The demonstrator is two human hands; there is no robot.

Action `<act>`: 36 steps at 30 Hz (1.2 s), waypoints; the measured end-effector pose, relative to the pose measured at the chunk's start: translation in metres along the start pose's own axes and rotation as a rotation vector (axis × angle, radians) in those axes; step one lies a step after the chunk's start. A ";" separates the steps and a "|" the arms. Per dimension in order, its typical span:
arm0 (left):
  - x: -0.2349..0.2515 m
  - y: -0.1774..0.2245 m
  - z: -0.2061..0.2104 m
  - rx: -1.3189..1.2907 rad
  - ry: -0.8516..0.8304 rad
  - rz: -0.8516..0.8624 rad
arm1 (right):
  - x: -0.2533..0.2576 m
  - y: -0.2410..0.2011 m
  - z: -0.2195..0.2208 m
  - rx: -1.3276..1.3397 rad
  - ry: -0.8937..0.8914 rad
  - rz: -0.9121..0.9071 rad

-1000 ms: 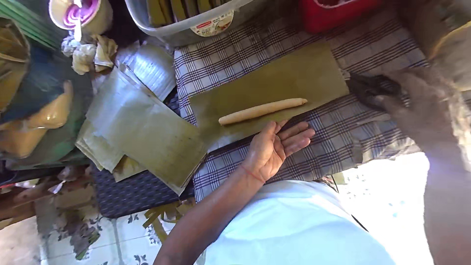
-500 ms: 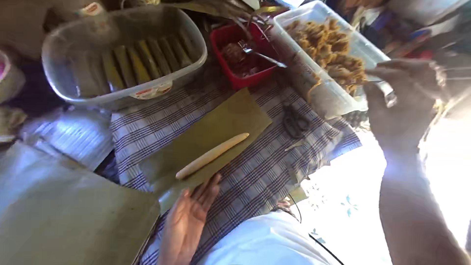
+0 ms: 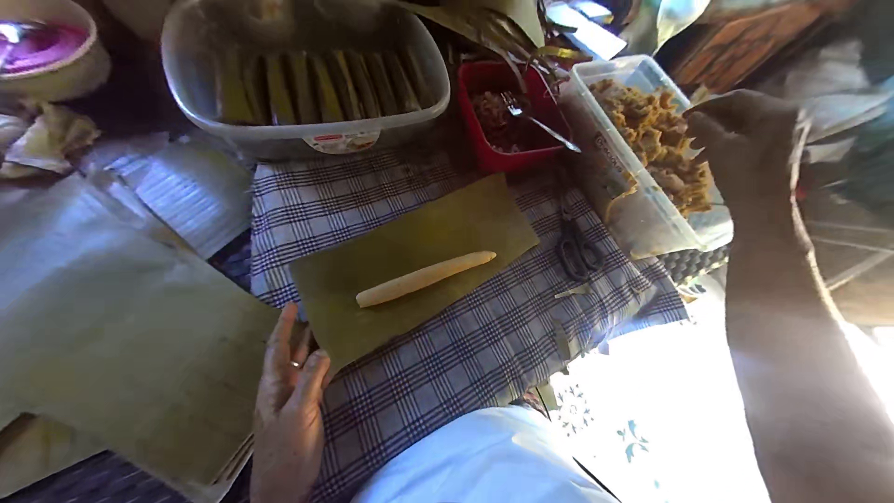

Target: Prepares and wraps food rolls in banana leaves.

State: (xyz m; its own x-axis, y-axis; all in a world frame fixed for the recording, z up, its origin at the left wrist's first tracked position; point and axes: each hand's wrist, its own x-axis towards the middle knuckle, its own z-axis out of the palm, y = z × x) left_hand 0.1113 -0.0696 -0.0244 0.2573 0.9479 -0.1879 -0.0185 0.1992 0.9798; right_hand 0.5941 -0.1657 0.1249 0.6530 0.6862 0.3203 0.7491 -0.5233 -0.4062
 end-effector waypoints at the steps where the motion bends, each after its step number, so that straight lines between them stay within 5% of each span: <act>1: 0.000 -0.002 0.001 -0.007 0.003 0.020 | 0.003 -0.003 0.002 0.020 0.013 -0.019; 5: 0.001 -0.008 0.003 -0.003 0.010 0.083 | 0.005 -0.038 0.032 -0.039 -0.145 -0.184; 8: 0.001 -0.030 -0.005 0.051 -0.023 0.162 | 0.016 -0.069 0.069 -0.353 -0.335 -0.105; 13: -0.002 -0.050 -0.010 0.090 -0.036 0.245 | 0.037 -0.073 0.123 -0.494 -0.300 -0.052; 16: -0.004 -0.048 -0.013 0.123 -0.062 0.279 | -0.027 -0.092 0.071 -0.252 -0.216 -0.178; 18: -0.004 -0.045 -0.013 0.139 -0.079 0.285 | -0.049 -0.113 0.028 -0.155 -0.257 -0.110; 22: -0.007 -0.017 -0.002 0.167 -0.061 0.266 | 0.007 -0.010 0.027 -0.226 0.028 -0.045; 27: -0.006 -0.019 -0.002 0.158 -0.086 0.270 | -0.012 0.064 -0.026 -0.340 -0.373 0.264; 30: -0.006 -0.018 -0.002 0.162 -0.088 0.272 | -0.029 0.077 -0.031 -0.343 -0.391 0.339; 33: -0.003 -0.017 0.001 0.234 -0.080 0.296 | -0.033 0.057 -0.036 -0.127 -0.376 0.432; 36: -0.004 -0.031 -0.011 0.308 -0.101 0.274 | -0.025 -0.004 -0.038 -0.203 -0.648 0.544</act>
State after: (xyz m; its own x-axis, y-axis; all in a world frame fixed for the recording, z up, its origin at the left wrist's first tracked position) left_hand 0.1001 -0.0765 -0.0547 0.3766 0.9233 0.0753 0.1861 -0.1550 0.9702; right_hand 0.5790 -0.1996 0.1514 0.7807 0.4345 -0.4492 0.3965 -0.8999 -0.1814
